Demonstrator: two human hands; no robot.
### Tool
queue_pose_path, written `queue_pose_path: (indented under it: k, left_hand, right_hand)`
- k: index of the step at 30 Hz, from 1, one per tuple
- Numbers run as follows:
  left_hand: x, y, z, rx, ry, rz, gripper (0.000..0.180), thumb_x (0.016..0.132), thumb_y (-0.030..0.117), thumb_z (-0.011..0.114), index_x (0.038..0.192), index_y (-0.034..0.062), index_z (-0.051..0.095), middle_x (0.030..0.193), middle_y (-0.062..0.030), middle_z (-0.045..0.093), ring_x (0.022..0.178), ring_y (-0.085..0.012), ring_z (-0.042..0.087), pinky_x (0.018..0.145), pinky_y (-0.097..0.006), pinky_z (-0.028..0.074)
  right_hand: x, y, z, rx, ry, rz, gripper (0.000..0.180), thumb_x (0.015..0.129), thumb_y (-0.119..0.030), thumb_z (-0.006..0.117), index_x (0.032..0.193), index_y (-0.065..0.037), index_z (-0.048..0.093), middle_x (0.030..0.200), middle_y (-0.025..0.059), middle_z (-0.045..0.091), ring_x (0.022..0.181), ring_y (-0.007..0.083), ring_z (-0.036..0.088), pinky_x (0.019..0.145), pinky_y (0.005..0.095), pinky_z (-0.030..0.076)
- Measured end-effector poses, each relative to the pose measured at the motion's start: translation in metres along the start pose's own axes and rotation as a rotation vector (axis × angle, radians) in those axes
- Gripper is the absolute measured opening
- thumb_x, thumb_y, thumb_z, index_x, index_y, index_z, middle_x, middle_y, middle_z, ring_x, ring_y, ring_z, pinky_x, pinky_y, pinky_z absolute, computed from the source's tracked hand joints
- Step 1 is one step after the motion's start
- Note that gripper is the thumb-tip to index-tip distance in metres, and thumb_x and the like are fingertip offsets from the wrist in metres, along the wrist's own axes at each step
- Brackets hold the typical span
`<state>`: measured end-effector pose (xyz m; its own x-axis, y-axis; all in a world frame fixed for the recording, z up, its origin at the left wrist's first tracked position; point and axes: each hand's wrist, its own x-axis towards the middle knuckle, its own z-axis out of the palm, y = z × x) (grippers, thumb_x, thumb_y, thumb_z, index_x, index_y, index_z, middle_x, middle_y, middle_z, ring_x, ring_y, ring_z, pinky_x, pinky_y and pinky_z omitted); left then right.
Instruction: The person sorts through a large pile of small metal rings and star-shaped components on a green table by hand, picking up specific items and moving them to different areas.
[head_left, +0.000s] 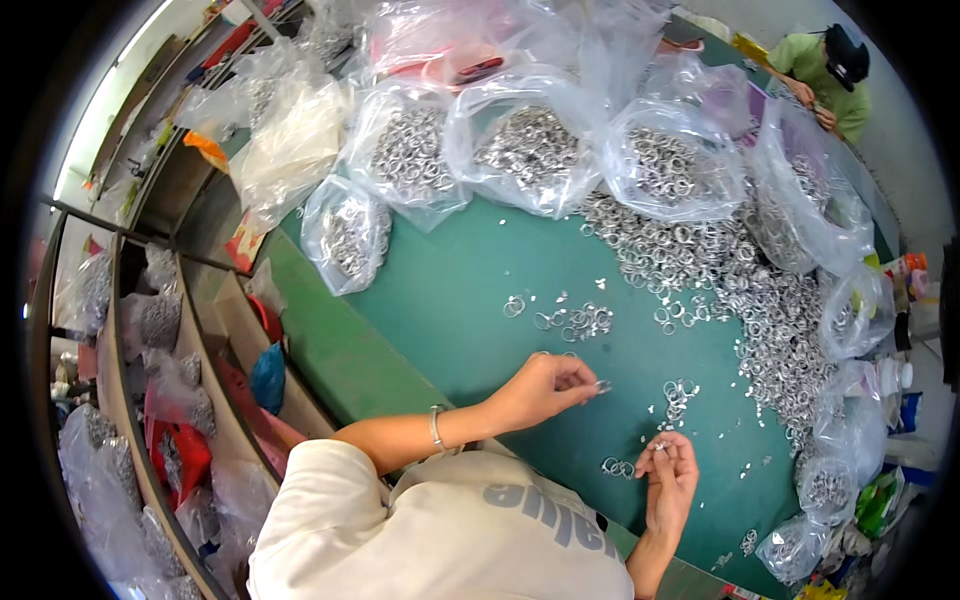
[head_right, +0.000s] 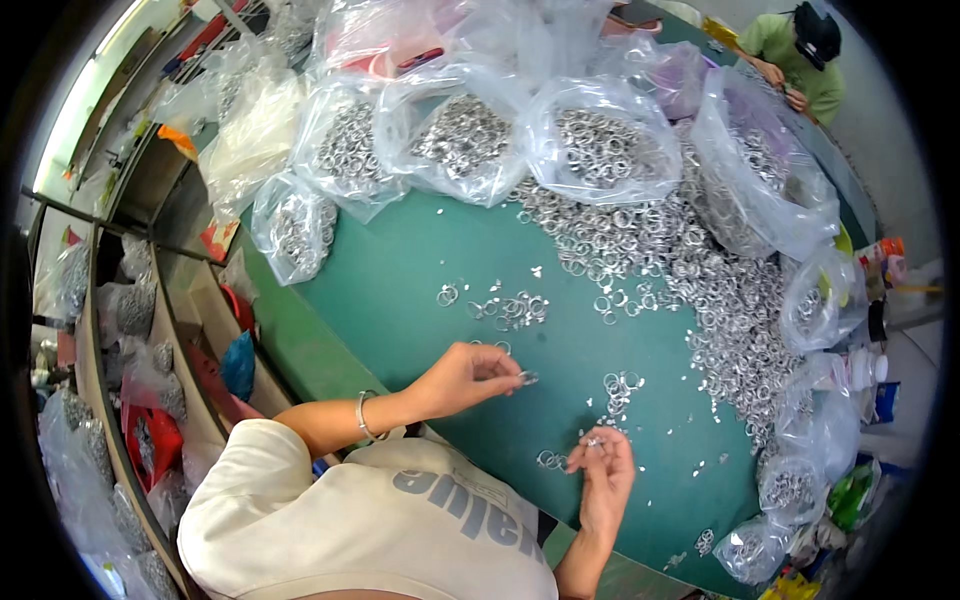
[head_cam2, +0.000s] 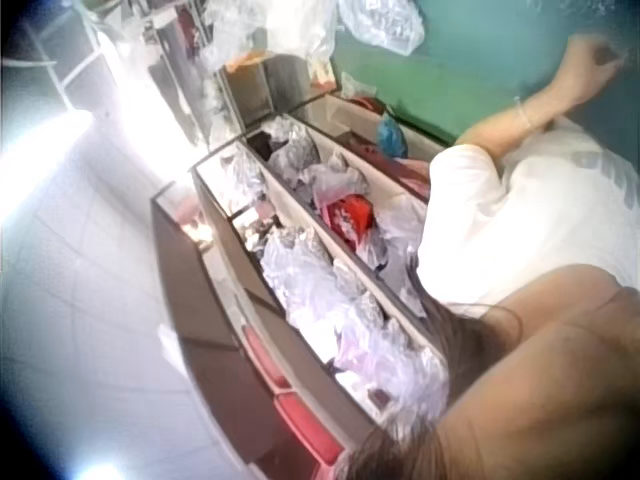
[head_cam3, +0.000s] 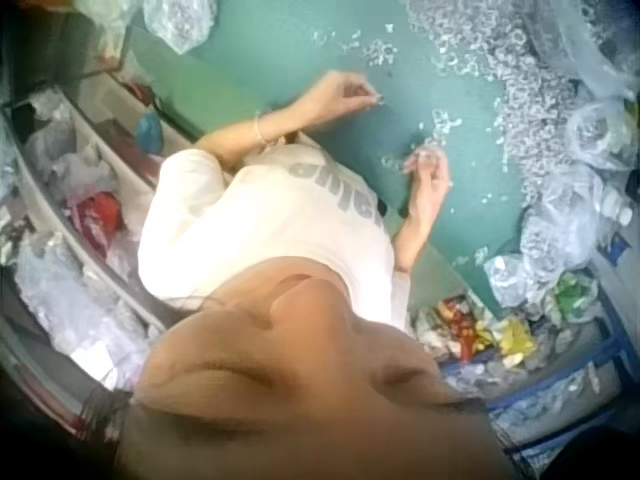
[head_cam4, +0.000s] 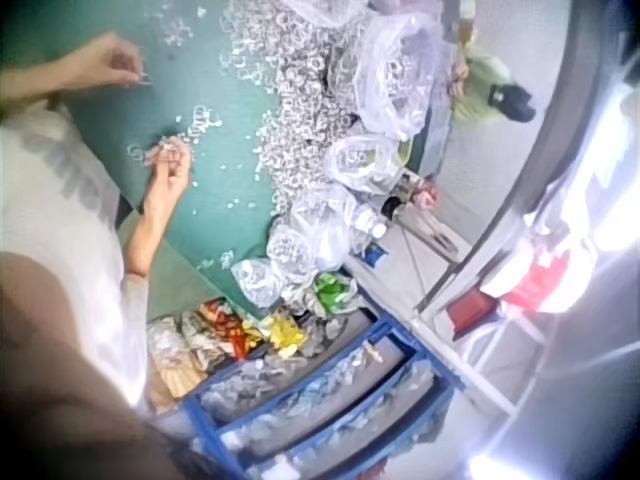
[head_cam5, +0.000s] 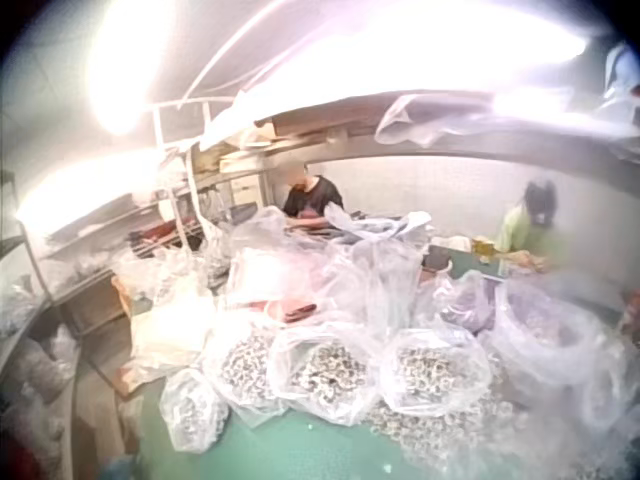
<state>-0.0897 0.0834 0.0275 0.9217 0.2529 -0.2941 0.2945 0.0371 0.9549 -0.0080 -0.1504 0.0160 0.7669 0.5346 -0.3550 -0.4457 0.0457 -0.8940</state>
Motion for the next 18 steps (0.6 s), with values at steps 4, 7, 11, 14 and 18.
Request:
queue_pose_path:
  k: [4, 7, 11, 14, 18]
  left_hand:
    - [0.004, -0.008, 0.019, 0.015, -0.161, -0.025, 0.01, 0.086, 0.005, 0.061, 0.091, -0.0038, 0.063, 0.081, -0.0052, 0.065, 0.075, -0.0097, 0.061, 0.067, -0.024, 0.05]
    - [0.029, -0.008, 0.046, -0.023, -0.22, 0.038, 0.012, 0.083, 0.007, 0.063, 0.085, -0.0045, 0.063, 0.071, -0.0066, 0.065, 0.066, -0.0079, 0.06, 0.06, -0.024, 0.049]
    - [0.091, 0.022, 0.108, -0.013, -0.405, 0.234, 0.01, 0.083, 0.007, 0.062, 0.083, -0.003, 0.063, 0.069, -0.0055, 0.063, 0.064, -0.008, 0.057, 0.058, -0.025, 0.048]
    - [0.148, 0.066, 0.187, -0.209, -0.648, 0.321, 0.012, 0.085, 0.007, 0.06, 0.088, -0.0042, 0.061, 0.077, -0.0062, 0.063, 0.072, -0.0107, 0.058, 0.064, -0.025, 0.049]
    - [0.178, 0.115, 0.253, -0.28, -0.521, 0.321, 0.027, 0.086, 0.004, 0.056, 0.11, -0.0071, 0.053, 0.1, -0.0129, 0.061, 0.085, -0.0158, 0.061, 0.076, -0.025, 0.05]
  right_hand:
    - [0.01, -0.003, 0.023, 0.515, -0.15, 0.268, 0.021, 0.09, -0.002, 0.045, 0.11, -0.001, 0.051, 0.094, 0.0075, 0.049, 0.073, 0.0176, 0.051, 0.061, 0.0291, 0.042]
    - [0.009, 0.004, 0.011, 0.611, -0.093, 0.199, 0.016, 0.093, -0.008, 0.047, 0.107, -0.002, 0.052, 0.092, 0.0051, 0.05, 0.073, 0.0163, 0.05, 0.059, 0.0277, 0.039]
    - [-0.006, 0.001, -0.024, 0.587, 0.065, 0.062, 0.016, 0.091, -0.004, 0.049, 0.106, -0.002, 0.053, 0.09, 0.0048, 0.05, 0.071, 0.0135, 0.048, 0.056, 0.0255, 0.036]
    - [-0.012, 0.001, -0.032, 0.586, 0.162, -0.036, 0.021, 0.088, -0.002, 0.051, 0.109, 0.001, 0.052, 0.091, 0.0072, 0.053, 0.072, 0.0156, 0.05, 0.059, 0.0246, 0.04]
    - [-0.017, -0.013, -0.037, 0.553, 0.264, -0.075, 0.026, 0.087, 0.001, 0.051, 0.112, 0.004, 0.05, 0.096, 0.0113, 0.055, 0.08, 0.0202, 0.055, 0.067, 0.0272, 0.047]
